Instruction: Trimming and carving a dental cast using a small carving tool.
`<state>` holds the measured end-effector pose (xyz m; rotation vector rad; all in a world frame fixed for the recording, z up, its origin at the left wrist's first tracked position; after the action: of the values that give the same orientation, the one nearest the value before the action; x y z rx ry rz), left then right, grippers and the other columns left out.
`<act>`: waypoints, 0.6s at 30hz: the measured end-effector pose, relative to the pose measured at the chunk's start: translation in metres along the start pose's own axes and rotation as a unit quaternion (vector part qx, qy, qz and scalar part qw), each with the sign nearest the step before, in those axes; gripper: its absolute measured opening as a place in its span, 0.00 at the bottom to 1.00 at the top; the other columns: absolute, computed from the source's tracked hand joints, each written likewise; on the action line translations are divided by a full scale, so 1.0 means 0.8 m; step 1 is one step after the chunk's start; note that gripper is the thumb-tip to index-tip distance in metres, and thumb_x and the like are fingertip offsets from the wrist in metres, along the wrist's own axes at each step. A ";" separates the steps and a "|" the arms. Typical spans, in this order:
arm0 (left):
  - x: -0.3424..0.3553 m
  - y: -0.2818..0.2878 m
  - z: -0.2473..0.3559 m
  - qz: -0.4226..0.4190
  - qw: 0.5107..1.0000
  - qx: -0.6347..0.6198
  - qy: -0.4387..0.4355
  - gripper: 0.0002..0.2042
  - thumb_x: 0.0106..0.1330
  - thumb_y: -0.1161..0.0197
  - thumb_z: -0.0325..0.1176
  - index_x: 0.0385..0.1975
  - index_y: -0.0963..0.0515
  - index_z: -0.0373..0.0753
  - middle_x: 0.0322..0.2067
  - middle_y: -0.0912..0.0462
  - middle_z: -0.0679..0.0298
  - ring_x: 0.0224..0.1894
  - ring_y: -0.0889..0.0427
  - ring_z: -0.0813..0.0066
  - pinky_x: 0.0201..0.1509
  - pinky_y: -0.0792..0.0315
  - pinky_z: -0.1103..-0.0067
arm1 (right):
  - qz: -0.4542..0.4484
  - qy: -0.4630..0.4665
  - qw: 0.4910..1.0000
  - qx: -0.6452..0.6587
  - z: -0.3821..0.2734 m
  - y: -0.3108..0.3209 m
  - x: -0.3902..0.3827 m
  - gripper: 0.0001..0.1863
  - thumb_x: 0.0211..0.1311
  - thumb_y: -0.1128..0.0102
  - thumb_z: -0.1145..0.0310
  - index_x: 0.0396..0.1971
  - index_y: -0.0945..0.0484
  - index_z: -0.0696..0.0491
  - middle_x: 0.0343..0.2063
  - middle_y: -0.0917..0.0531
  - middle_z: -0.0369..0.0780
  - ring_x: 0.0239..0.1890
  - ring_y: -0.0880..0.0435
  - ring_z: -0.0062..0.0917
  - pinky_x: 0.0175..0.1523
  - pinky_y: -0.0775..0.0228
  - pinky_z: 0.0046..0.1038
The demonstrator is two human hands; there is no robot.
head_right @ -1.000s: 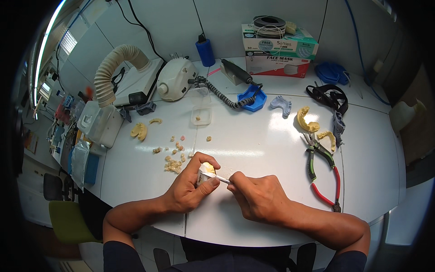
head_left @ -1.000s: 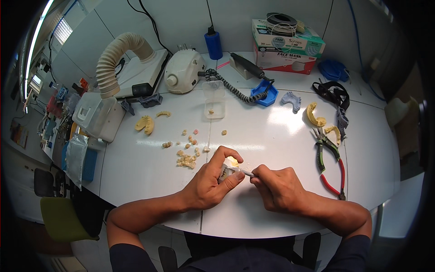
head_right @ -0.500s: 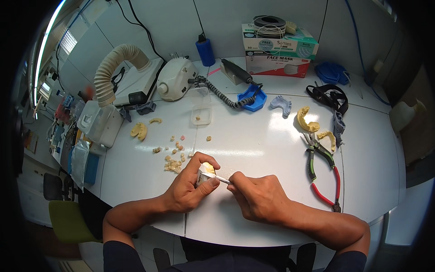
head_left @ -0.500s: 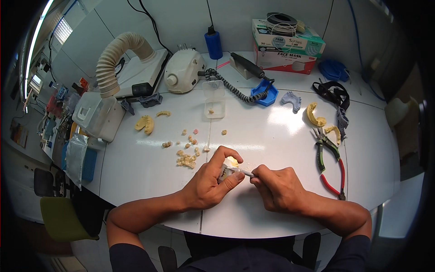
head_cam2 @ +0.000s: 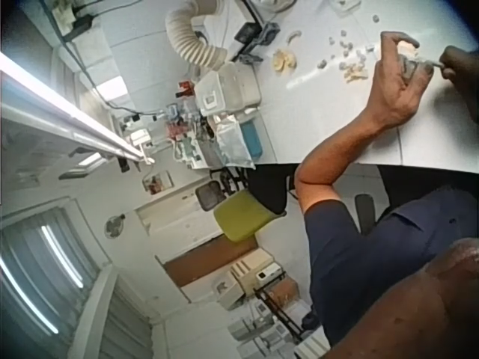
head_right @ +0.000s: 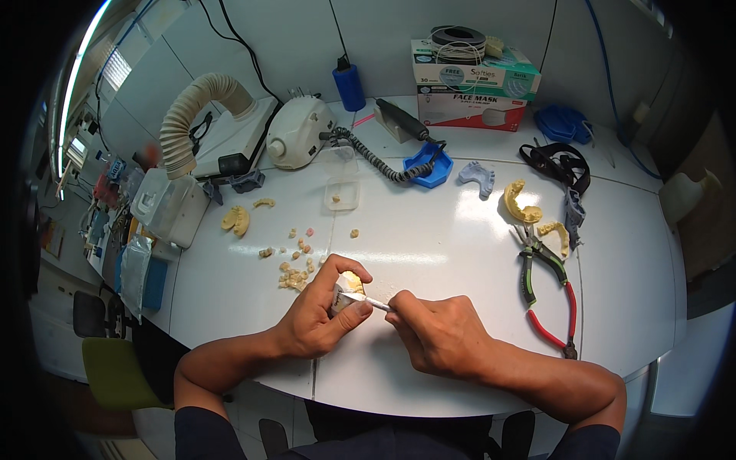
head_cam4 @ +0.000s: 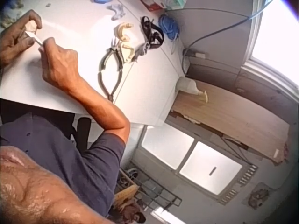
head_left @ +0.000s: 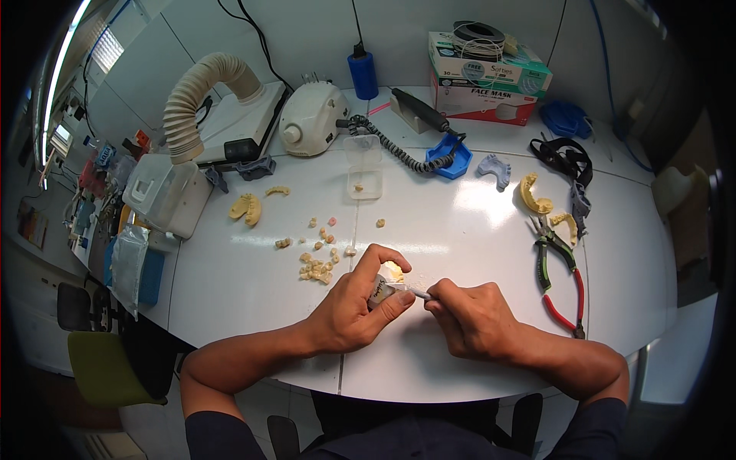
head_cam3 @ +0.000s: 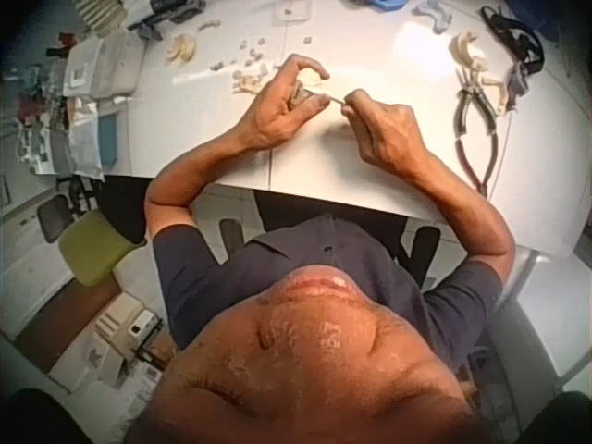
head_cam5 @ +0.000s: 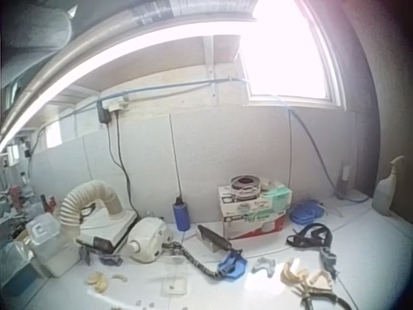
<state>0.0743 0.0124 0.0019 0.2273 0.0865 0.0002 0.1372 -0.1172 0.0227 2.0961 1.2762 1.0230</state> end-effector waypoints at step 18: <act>-0.001 0.004 0.007 0.007 0.999 0.043 -0.030 0.16 0.79 0.38 0.33 0.59 0.35 0.40 0.28 0.28 0.73 0.27 0.34 0.88 0.31 0.39 0.84 | 0.004 0.011 1.000 0.011 -0.003 0.002 0.001 0.07 0.72 0.37 0.71 0.35 0.27 0.54 0.16 0.20 0.39 0.14 0.22 0.37 0.20 0.34 0.36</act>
<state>0.0737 0.0139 0.0081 0.3143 0.0250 0.0034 0.1367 -0.1175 0.0254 2.1136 1.2971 1.0426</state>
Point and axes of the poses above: each hand's wrist, its own x-axis towards the middle knuckle, its own y-axis out of the back of the hand, z = x × y, the point moved 9 cm from there along x, towards the middle knuckle
